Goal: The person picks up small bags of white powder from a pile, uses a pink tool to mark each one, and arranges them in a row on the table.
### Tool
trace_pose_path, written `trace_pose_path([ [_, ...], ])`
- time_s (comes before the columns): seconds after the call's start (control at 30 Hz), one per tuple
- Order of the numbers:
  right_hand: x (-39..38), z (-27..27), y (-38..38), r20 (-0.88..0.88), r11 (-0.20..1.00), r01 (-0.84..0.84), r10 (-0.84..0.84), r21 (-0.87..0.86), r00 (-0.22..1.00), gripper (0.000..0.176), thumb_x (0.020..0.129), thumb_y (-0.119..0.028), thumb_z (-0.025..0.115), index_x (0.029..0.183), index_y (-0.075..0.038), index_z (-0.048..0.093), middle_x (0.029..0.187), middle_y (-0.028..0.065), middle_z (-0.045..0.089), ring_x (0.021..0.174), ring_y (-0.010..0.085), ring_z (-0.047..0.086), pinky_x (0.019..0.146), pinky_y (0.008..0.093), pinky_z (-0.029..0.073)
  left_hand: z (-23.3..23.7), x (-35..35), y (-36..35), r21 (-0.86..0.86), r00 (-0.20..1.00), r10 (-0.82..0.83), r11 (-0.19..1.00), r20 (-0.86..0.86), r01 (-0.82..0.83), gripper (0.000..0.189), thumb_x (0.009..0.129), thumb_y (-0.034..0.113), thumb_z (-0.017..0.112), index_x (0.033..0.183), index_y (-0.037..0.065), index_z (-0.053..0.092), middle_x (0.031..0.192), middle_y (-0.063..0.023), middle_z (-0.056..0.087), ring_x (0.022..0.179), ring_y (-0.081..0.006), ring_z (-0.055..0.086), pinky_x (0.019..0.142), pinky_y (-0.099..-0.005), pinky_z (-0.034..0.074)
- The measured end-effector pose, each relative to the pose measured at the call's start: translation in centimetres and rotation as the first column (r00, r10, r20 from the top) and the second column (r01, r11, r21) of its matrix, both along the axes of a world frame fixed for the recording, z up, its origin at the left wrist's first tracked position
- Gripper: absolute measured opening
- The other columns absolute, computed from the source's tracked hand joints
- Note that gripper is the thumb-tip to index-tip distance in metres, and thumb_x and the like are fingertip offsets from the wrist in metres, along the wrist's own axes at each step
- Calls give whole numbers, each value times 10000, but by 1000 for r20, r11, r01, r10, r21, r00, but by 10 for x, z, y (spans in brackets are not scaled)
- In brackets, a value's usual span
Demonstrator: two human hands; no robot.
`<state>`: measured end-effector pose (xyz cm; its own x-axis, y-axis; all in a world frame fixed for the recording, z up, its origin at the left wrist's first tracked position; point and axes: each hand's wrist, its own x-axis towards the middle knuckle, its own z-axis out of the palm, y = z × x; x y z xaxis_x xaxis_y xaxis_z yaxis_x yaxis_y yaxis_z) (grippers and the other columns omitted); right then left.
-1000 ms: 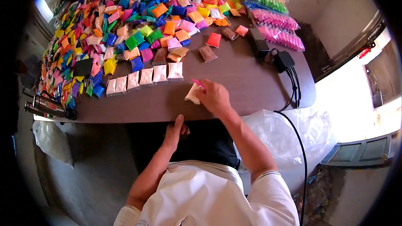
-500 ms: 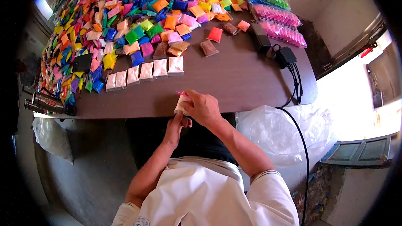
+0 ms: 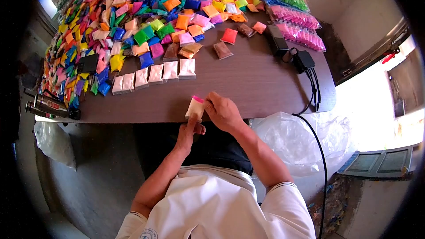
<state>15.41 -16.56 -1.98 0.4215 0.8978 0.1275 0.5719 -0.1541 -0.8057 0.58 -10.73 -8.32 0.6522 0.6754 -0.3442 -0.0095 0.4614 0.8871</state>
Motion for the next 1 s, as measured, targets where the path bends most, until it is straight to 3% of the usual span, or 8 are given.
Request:
trace_pose_path([
  [0.1,-5,-2,2,128,999,30,-32,24,991,171,844,-192,546,817,-23,555,699,193,604,666,386,598,583,434,470,3,-1,0,-5,1000,-28,1000,-12,28,572,852,574,530,563,84,470,547,-26,427,572,-143,476,593,-285,418],
  [0.2,-11,-6,4,216,995,96,-98,20,971,182,818,-213,572,783,-35,574,695,183,613,646,372,606,580,440,477,3,-4,0,9,999,-44,999,-14,44,575,858,575,516,563,84,470,546,-26,423,575,-146,477,604,-282,414],
  [0.47,-10,-3,7,207,993,113,-103,-35,973,140,796,-179,597,795,-39,607,714,164,630,654,339,617,597,398,492,4,-14,-1,53,999,-45,998,-16,46,561,881,538,500,561,79,471,554,-23,426,580,-147,480,605,-284,401],
  [1.0,-19,-6,5,320,989,139,-150,55,936,155,824,-198,591,778,-50,578,773,137,625,662,331,613,572,412,490,6,-3,0,-93,997,66,994,42,-62,483,897,423,553,542,112,450,534,-3,414,547,-127,429,568,-285,388],
])
